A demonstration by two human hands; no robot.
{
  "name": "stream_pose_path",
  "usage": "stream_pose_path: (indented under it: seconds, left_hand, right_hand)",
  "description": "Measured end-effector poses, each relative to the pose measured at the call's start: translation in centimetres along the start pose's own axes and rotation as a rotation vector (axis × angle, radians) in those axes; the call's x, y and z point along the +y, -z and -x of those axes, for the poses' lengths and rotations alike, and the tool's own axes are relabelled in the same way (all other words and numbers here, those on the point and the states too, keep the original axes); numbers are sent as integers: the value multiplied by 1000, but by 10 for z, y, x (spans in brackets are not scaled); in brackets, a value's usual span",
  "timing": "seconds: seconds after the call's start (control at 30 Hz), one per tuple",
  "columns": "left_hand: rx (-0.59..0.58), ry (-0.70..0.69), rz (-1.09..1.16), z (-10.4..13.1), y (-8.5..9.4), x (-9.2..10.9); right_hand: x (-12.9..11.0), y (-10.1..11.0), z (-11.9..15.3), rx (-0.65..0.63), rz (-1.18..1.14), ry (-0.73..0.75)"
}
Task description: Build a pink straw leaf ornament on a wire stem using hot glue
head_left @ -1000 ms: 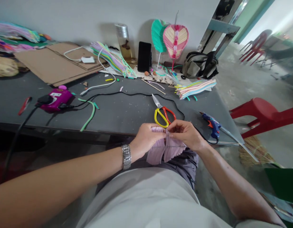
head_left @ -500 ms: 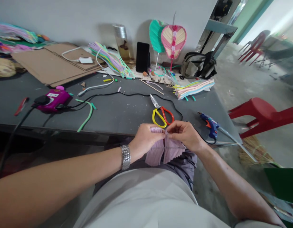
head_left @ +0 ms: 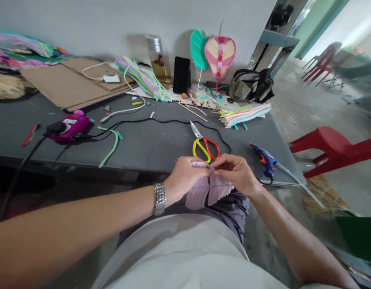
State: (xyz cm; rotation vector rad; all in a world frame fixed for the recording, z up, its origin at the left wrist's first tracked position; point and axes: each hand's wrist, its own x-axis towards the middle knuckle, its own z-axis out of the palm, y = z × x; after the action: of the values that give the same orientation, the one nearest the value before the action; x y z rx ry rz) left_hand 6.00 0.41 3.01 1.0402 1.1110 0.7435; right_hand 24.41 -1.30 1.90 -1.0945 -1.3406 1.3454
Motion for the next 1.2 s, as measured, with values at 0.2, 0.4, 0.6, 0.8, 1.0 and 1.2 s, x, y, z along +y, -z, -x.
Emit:
stream_pose_path:
  seconds: [0.2, 0.4, 0.6, 0.8, 1.0, 1.2]
  left_hand:
    - [-37, 3, -35, 2, 1, 6]
    - [-161, 29, -164, -2, 14, 20]
    - [-163, 62, -335, -12, 22, 23]
    - [-95, 52, -412, -9, 13, 16]
    - [-109, 48, -401, -10, 9, 13]
    - [-121, 22, -410, -11, 9, 13]
  right_hand:
    - [2, 0, 0, 12, -21, -17]
    - [-3, -2, -3, 1, -29, -66]
    - [-1, -5, -6, -26, -65, -144]
    - [4, -6, -3, -3, -55, -228]
    - [7, -5, 0, 9, -40, -207]
    - [10, -5, 2, -5, -37, -121]
